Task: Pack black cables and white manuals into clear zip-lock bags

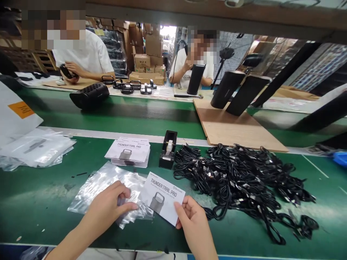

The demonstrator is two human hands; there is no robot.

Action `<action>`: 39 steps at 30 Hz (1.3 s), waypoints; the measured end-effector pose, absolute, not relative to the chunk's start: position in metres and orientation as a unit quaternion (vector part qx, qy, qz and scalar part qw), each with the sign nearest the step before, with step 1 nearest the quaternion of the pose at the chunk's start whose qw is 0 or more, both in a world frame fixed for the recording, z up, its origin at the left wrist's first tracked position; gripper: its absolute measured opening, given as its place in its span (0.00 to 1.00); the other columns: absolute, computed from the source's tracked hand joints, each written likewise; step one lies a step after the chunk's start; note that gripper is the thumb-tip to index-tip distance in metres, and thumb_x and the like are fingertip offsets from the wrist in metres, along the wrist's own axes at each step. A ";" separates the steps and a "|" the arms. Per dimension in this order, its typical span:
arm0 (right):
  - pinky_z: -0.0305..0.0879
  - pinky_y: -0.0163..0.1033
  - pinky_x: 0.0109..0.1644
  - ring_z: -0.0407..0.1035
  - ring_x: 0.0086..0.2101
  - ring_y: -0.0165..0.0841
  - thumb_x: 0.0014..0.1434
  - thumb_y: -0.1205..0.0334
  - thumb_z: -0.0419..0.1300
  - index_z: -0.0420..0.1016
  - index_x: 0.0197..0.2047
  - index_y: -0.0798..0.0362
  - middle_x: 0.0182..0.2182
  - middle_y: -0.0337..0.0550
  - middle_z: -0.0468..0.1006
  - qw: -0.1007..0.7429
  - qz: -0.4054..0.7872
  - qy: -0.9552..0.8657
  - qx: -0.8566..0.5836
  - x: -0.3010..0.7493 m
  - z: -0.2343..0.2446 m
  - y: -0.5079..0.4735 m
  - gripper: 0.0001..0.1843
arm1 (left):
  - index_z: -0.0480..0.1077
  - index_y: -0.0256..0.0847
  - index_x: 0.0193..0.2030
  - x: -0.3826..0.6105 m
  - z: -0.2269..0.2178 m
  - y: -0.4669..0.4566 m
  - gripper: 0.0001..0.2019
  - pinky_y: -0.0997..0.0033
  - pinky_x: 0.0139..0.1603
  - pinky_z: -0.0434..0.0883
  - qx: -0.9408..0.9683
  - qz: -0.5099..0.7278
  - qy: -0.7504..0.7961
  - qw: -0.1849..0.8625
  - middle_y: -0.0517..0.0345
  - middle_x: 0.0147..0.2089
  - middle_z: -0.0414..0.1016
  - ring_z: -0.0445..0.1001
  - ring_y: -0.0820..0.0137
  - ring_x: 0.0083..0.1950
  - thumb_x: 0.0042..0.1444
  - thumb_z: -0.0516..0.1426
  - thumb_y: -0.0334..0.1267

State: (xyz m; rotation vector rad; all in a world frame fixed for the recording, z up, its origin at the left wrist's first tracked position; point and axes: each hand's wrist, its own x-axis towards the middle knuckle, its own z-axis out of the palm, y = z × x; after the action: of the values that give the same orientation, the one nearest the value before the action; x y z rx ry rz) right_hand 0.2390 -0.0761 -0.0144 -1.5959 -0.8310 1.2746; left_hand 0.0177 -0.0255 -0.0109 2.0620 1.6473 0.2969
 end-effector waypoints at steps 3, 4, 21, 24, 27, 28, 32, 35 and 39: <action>0.57 0.31 0.22 0.58 0.18 0.27 0.46 0.47 0.61 0.69 0.27 0.55 0.17 0.34 0.67 0.454 0.516 -0.331 -0.647 0.241 -0.011 -0.078 0.17 | 0.69 0.44 0.25 0.024 -0.010 -0.025 0.09 0.71 0.29 0.62 0.760 0.096 0.604 0.218 0.61 0.30 0.70 0.69 0.68 0.30 0.51 0.57 0.43; 0.57 0.31 0.22 0.58 0.19 0.27 0.47 0.47 0.61 0.69 0.28 0.55 0.17 0.35 0.67 0.452 0.519 -0.330 -0.646 0.242 -0.011 -0.079 0.18 | 0.70 0.44 0.25 0.025 -0.010 -0.026 0.09 0.71 0.29 0.62 0.763 0.096 0.600 0.220 0.62 0.30 0.70 0.69 0.69 0.29 0.53 0.55 0.41; 0.61 0.32 0.20 0.60 0.18 0.28 0.47 0.44 0.61 0.69 0.33 0.55 0.22 0.39 0.72 0.493 0.485 -0.293 -0.660 0.213 -0.023 -0.098 0.22 | 0.68 0.42 0.30 0.020 -0.016 -0.041 0.11 0.73 0.28 0.64 0.767 0.196 0.569 0.222 0.59 0.30 0.67 0.67 0.71 0.27 0.59 0.47 0.38; 0.61 0.32 0.20 0.60 0.18 0.28 0.47 0.44 0.61 0.68 0.33 0.55 0.22 0.39 0.72 0.493 0.486 -0.295 -0.659 0.212 -0.023 -0.103 0.21 | 0.67 0.41 0.30 0.019 -0.020 -0.042 0.10 0.73 0.27 0.64 0.769 0.216 0.564 0.210 0.59 0.30 0.67 0.67 0.72 0.26 0.58 0.48 0.37; 0.58 0.30 0.18 0.60 0.17 0.26 0.47 0.44 0.61 0.67 0.29 0.54 0.20 0.38 0.70 0.478 0.513 -0.301 -0.646 0.211 -0.023 -0.106 0.20 | 0.67 0.41 0.30 0.018 -0.024 -0.042 0.09 0.74 0.28 0.64 0.775 0.233 0.555 0.194 0.59 0.29 0.66 0.67 0.72 0.26 0.58 0.48 0.36; 0.56 0.30 0.17 0.59 0.16 0.26 0.47 0.44 0.60 0.66 0.27 0.54 0.17 0.36 0.69 0.463 0.528 -0.304 -0.643 0.211 -0.022 -0.107 0.20 | 0.67 0.42 0.30 0.018 -0.025 -0.043 0.09 0.74 0.28 0.64 0.778 0.239 0.550 0.190 0.59 0.30 0.67 0.67 0.72 0.27 0.58 0.49 0.36; 0.46 0.27 0.12 0.54 0.10 0.23 0.47 0.42 0.59 0.64 0.23 0.54 0.11 0.31 0.63 0.374 0.568 -0.323 -0.659 0.212 -0.016 -0.104 0.22 | 0.66 0.42 0.32 0.017 -0.027 -0.047 0.07 0.75 0.29 0.66 0.791 0.254 0.522 0.194 0.59 0.31 0.67 0.68 0.72 0.28 0.58 0.49 0.35; 0.47 0.26 0.12 0.55 0.10 0.22 0.49 0.43 0.57 0.65 0.24 0.55 0.11 0.31 0.64 0.351 0.593 -0.352 -0.634 0.213 -0.010 -0.099 0.22 | 0.67 0.42 0.33 0.018 -0.025 -0.051 0.08 0.74 0.31 0.66 0.799 0.257 0.502 0.211 0.58 0.32 0.68 0.70 0.71 0.31 0.58 0.48 0.35; 0.65 0.30 0.25 0.65 0.17 0.25 0.52 0.46 0.56 0.68 0.27 0.57 0.16 0.37 0.71 0.355 0.668 -0.376 -0.535 0.203 -0.008 -0.084 0.20 | 0.68 0.42 0.32 0.018 -0.017 -0.055 0.08 0.74 0.31 0.66 0.789 0.261 0.495 0.255 0.57 0.32 0.67 0.69 0.71 0.31 0.58 0.49 0.36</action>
State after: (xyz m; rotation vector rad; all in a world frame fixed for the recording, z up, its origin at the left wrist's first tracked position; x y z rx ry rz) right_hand 0.2026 -0.0845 -0.0079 -1.3822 -0.9727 1.7269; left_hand 0.0185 -0.0546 -0.0175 2.1412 1.3434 0.7097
